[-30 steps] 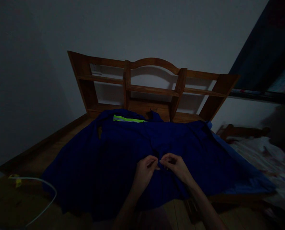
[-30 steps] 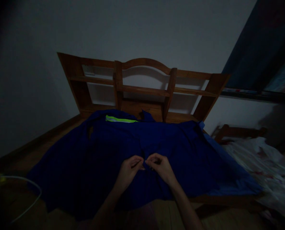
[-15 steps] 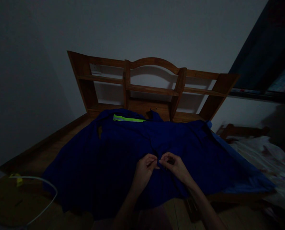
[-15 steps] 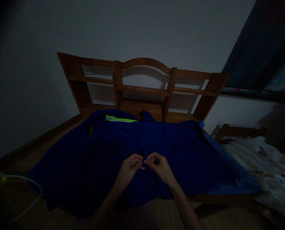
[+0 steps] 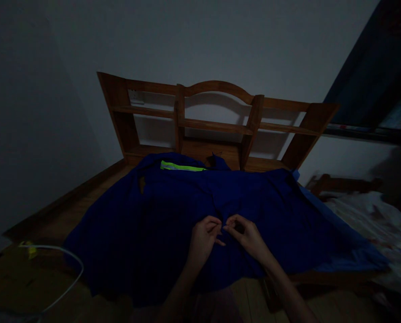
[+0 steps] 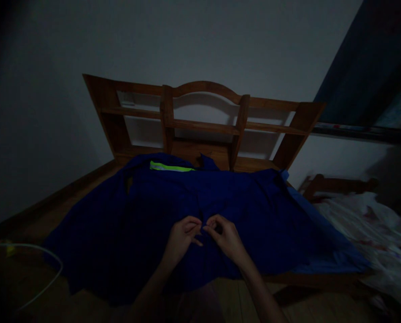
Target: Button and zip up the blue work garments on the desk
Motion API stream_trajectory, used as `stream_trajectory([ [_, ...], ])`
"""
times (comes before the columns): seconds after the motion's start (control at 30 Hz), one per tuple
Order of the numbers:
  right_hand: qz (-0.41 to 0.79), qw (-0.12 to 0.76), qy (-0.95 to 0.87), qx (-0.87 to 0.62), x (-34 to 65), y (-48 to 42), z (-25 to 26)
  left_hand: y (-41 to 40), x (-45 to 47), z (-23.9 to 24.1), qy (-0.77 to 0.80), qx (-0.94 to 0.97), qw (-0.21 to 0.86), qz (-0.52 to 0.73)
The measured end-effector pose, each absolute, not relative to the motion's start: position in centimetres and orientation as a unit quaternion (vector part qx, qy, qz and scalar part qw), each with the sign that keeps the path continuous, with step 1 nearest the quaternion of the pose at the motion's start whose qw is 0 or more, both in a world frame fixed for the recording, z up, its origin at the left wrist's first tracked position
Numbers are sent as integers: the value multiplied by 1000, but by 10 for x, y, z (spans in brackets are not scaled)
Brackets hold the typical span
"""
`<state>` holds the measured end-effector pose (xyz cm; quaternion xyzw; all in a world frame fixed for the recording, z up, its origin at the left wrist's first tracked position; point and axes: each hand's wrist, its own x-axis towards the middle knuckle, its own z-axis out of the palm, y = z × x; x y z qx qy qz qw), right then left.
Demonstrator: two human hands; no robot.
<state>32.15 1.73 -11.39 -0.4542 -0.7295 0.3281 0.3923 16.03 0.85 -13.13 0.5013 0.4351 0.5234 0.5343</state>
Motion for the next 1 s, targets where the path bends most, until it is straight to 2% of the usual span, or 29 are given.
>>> stream_trajectory([
  [0.47, 176, 376, -796, -440, 317, 8, -111, 12, 160, -127, 446, 436, 573, 531],
  [1.0, 191, 377, -796, -433, 313, 2, -104, 11, 162, -124, 424, 428, 586, 542],
])
